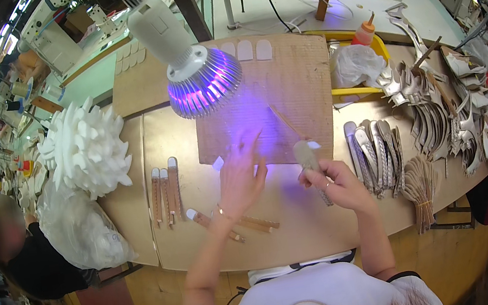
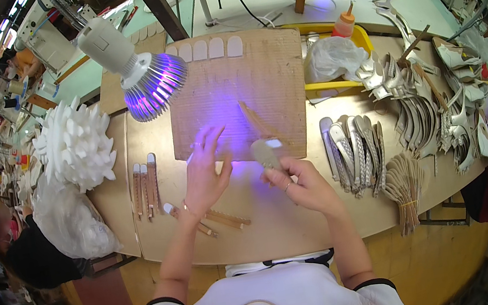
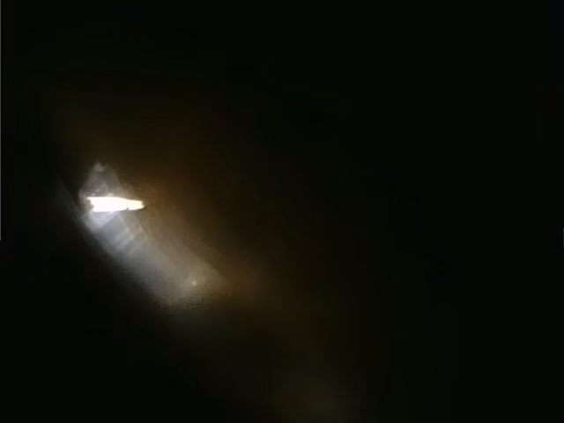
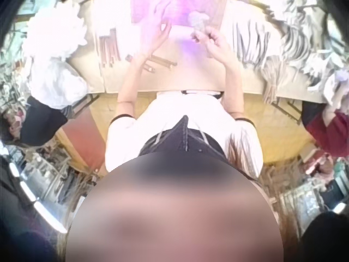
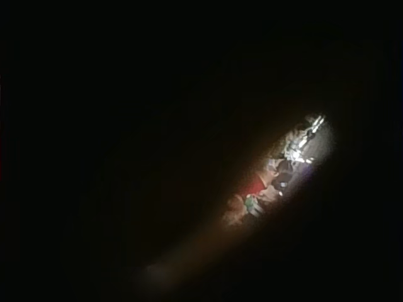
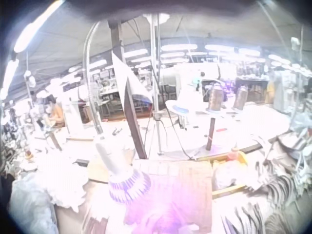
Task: The person repeatedly picks up small white plastic components and wooden sticks, aligns them under a UV lamp, and presses them together. They handle items one at a time, occasionally wiping the work surface with a white cloth. Finished assemblies are placed on the table.
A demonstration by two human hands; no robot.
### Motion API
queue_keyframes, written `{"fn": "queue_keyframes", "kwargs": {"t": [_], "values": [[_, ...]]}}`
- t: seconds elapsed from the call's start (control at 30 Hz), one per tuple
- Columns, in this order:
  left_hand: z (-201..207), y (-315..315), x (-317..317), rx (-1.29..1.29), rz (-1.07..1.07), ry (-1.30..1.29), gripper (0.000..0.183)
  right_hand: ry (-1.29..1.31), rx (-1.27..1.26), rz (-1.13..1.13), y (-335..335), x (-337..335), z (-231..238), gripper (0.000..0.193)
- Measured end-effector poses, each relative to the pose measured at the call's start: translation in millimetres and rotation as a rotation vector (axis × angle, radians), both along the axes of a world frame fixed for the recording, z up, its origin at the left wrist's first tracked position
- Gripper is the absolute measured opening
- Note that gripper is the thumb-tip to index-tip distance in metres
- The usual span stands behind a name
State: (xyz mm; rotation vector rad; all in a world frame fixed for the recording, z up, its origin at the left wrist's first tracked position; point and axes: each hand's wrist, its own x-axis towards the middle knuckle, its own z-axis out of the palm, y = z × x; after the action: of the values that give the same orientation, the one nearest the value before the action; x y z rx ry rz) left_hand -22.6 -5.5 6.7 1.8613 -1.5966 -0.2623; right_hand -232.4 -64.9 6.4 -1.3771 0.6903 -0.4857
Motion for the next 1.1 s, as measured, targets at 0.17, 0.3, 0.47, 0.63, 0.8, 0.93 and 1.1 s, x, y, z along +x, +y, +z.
{"fn": "queue_keyframes", "kwargs": {"t": [0.17,0.3,0.47,0.63,0.8,0.93,1.1], "values": [[-12,-23,-24,-0.023,-0.402,0.073,0.04,0.086,-0.292,0.38,5,-15,32,0.025],[-16,-7,-51,0.086,-0.663,0.511,0.038,-0.132,0.018,0.436,2,-35,55,0.023],[-11,32,-68,-0.246,-0.141,0.343,0.049,-0.11,0.271,0.48,-3,-47,59,0.024],[2,28,-64,-0.171,-0.123,0.239,0.048,-0.052,0.285,0.633,4,-33,44,0.025],[-2,25,-69,0.598,-0.408,0.182,0.043,-0.327,0.376,0.697,6,-35,40,0.026],[-15,29,-75,0.504,-0.319,0.237,0.034,-0.434,0.344,0.593,3,-55,46,0.026],[-17,-7,-45,0.237,-0.138,0.058,0.032,-0.257,0.42,0.355,-7,-63,43,0.024]]}}
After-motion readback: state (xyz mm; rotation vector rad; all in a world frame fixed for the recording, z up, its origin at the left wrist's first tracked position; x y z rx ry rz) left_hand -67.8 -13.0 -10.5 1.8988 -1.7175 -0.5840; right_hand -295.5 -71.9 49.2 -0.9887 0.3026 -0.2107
